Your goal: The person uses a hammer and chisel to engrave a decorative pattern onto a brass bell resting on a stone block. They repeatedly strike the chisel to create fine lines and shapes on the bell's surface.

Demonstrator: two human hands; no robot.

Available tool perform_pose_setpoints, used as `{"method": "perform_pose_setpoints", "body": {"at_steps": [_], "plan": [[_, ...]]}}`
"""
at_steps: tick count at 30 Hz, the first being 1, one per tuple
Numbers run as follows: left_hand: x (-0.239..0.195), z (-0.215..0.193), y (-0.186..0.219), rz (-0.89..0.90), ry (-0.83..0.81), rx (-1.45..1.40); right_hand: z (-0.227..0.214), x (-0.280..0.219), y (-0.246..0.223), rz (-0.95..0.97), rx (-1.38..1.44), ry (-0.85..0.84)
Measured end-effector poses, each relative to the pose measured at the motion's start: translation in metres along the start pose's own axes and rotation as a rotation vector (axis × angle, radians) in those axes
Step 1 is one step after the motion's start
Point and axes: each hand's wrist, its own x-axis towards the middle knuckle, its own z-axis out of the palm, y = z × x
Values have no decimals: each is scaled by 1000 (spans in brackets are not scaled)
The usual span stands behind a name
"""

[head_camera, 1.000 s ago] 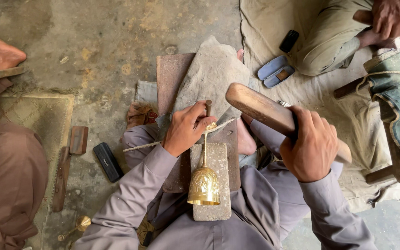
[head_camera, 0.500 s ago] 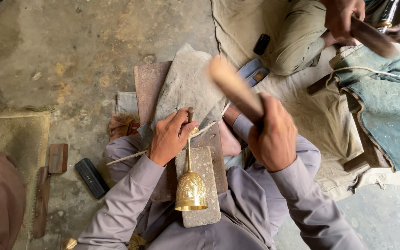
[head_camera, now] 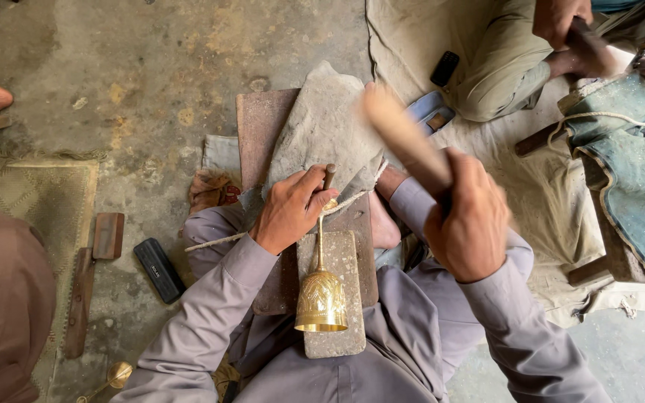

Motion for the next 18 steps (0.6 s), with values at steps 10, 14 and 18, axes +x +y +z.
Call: {"method": "perform_pose_setpoints", "body": {"at_steps": [10,14,18], "plan": [[5,-3,-3,-18,-65,-2,6,1,11,2,-52,-83],[6,-8,0,21,-45,-25,6,0,12,-152,-297,-72],[7,-12,4,11,-54,-42,7,-1,13,11,-16,-58]]}}
